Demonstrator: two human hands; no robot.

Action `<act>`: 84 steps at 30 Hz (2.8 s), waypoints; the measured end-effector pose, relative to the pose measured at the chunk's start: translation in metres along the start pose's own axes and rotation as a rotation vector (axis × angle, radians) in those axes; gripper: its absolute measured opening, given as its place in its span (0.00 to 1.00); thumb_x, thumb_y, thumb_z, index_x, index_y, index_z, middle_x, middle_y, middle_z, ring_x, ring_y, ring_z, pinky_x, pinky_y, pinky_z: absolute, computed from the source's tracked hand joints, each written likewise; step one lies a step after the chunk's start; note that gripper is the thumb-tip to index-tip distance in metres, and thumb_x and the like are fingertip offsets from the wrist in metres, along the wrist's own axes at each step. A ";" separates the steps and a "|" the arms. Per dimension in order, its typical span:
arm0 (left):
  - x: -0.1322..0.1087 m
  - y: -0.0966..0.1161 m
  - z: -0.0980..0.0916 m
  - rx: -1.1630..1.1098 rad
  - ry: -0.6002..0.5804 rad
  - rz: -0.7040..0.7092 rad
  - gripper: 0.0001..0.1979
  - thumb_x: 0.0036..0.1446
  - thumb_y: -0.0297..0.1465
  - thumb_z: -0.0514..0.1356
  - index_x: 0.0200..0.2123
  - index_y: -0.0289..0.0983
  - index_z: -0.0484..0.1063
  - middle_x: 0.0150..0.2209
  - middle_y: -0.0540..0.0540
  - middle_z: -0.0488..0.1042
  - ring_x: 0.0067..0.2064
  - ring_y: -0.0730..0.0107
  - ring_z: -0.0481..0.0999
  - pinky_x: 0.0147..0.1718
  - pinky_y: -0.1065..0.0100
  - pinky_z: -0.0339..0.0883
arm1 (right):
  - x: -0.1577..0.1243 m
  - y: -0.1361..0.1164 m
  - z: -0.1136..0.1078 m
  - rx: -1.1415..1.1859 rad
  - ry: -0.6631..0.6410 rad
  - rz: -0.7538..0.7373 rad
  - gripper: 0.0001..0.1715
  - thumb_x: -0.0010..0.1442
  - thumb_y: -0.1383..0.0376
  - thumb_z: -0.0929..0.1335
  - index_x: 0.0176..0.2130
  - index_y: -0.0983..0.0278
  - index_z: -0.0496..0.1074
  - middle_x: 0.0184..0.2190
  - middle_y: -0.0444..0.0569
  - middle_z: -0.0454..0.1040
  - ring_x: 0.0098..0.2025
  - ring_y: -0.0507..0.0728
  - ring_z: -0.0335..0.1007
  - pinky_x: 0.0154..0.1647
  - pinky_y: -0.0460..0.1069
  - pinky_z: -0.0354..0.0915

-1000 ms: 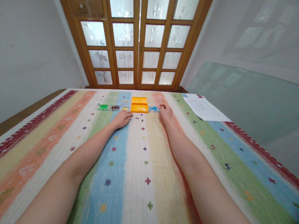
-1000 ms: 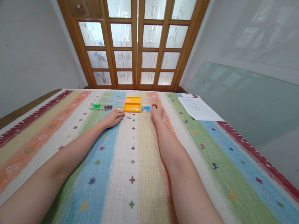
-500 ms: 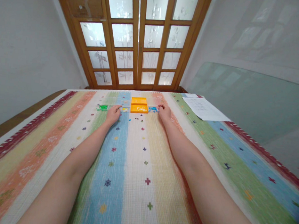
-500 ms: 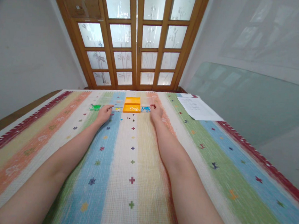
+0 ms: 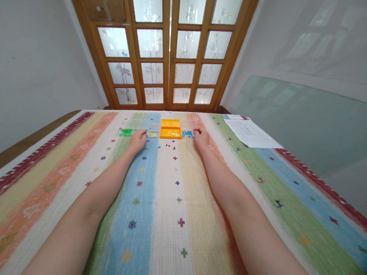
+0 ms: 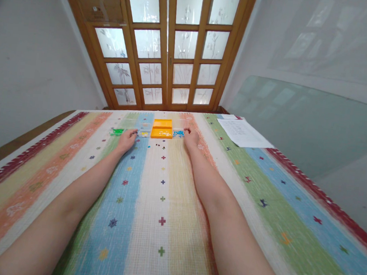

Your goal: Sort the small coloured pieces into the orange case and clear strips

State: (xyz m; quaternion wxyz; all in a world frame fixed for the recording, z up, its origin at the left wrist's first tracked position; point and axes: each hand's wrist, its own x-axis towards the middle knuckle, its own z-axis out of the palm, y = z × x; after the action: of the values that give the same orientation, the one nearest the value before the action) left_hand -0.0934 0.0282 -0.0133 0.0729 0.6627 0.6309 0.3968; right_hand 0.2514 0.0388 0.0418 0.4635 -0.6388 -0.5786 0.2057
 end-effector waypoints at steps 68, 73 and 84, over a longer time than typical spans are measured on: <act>0.003 -0.022 -0.031 0.109 0.153 -0.274 0.24 0.58 0.23 0.53 0.52 0.36 0.82 0.55 0.38 0.83 0.59 0.51 0.79 0.62 0.53 0.69 | -0.025 -0.022 0.003 -0.010 -0.132 -0.102 0.16 0.67 0.67 0.63 0.42 0.61 0.80 0.44 0.53 0.82 0.50 0.62 0.69 0.54 0.53 0.61; 0.002 -0.012 -0.030 0.122 0.113 -0.177 0.22 0.60 0.23 0.52 0.51 0.37 0.82 0.56 0.39 0.82 0.61 0.54 0.77 0.65 0.55 0.67 | -0.028 -0.025 0.001 -0.012 -0.125 -0.098 0.14 0.66 0.67 0.64 0.42 0.61 0.80 0.42 0.53 0.81 0.50 0.63 0.68 0.53 0.53 0.61; -0.019 0.055 0.001 0.147 -0.251 0.382 0.17 0.67 0.28 0.56 0.51 0.39 0.83 0.55 0.40 0.80 0.61 0.51 0.74 0.67 0.48 0.64 | -0.025 -0.020 0.004 -0.006 -0.116 -0.115 0.14 0.67 0.67 0.64 0.43 0.62 0.80 0.44 0.53 0.82 0.49 0.62 0.69 0.53 0.53 0.62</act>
State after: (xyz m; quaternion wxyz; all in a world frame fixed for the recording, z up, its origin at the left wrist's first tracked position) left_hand -0.0479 0.0006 0.0107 0.0261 0.8176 0.5074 0.2711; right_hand 0.2306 0.0148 0.0496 0.4383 -0.5929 -0.6408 0.2138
